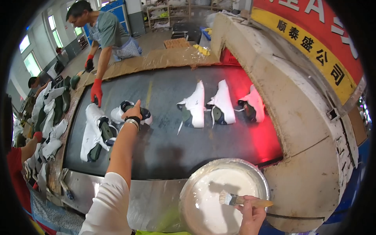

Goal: Applying glue to the bottom of shoe soles using a brush in a production line setting.

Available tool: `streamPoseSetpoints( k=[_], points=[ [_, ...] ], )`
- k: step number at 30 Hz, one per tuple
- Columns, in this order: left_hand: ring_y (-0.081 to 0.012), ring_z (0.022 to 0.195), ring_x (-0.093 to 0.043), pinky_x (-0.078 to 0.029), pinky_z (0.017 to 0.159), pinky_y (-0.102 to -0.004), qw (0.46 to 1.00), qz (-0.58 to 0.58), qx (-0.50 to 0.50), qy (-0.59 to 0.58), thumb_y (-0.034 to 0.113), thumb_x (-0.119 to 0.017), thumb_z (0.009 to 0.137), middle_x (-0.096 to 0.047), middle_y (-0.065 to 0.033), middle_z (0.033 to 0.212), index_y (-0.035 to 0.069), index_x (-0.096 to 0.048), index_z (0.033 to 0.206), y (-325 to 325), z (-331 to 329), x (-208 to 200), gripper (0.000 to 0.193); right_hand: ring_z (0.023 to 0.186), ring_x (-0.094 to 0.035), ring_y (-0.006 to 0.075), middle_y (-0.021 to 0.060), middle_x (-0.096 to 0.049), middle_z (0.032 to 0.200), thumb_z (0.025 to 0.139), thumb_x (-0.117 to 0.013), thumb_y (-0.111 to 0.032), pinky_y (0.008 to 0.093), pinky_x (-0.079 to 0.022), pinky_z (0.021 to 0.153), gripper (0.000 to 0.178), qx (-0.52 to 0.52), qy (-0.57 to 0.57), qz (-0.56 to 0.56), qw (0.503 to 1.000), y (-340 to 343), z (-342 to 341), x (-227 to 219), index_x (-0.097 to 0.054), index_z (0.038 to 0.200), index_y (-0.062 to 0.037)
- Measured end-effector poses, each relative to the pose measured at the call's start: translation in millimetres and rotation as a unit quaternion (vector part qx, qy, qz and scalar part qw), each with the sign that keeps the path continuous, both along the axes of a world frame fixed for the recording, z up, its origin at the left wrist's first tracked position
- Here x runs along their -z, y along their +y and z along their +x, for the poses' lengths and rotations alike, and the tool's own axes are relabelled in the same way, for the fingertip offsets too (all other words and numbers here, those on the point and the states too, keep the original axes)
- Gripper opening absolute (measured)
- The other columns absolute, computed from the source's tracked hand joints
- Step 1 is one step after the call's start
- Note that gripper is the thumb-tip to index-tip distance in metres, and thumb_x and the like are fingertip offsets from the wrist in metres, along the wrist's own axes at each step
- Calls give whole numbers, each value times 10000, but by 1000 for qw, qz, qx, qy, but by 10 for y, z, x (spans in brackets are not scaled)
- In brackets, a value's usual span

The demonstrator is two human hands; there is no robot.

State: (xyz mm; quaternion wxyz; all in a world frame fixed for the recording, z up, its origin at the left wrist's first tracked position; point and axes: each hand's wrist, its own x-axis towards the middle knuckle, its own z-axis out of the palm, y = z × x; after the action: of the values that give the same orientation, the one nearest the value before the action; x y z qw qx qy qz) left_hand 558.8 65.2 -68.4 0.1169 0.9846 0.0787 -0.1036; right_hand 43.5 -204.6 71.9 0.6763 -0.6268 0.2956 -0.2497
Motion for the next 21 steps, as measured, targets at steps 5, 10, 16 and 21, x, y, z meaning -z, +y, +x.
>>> streamPoseSetpoints(
  k=[5, 10, 16, 21],
  points=[
    [-401, 1112, -548, -493, 897, -478, 708, -560, -404, -149, 190, -633, 760, -359, -296, 1351, -56, -24, 1361, -28, -75, 315, 890, 876, -625, 167, 111, -601, 1003, 980, -512, -132, 320, -561, 755, 191, 13, 28, 8, 999, 87, -145, -41, -543, 1087, 23],
    [-294, 970, -640, -506, 818, -410, 839, -404, 343, -123, 5, -630, 693, -659, -172, 890, 39, -624, 949, 312, -908, -320, 258, 926, -614, 184, 127, -601, 1041, 968, -531, -123, 328, -557, 777, 214, -3, 30, 2, 1000, 265, -330, -228, -550, 1096, 48],
    [-259, 869, -631, -516, 811, -345, 797, -579, 171, 18, 90, -669, 770, -631, -80, 938, -22, -571, 1115, 733, -3234, -1646, 375, 934, -621, 172, 127, -613, 1050, 970, -525, -117, 314, -553, 797, 225, -59, -54, -11, 997, 547, -578, -516, -572, 1100, 61],
    [-161, 908, -618, -492, 792, -265, 840, -538, 23, 69, 200, -586, 905, -635, -104, 1099, -66, -470, 1302, 1861, -4383, -412, 492, 942, -620, 173, 130, -615, 1053, 973, -521, -119, 312, -550, 799, 232, -75, -47, -20, 996, 724, -872, -588, -570, 1109, 62]
  ],
)
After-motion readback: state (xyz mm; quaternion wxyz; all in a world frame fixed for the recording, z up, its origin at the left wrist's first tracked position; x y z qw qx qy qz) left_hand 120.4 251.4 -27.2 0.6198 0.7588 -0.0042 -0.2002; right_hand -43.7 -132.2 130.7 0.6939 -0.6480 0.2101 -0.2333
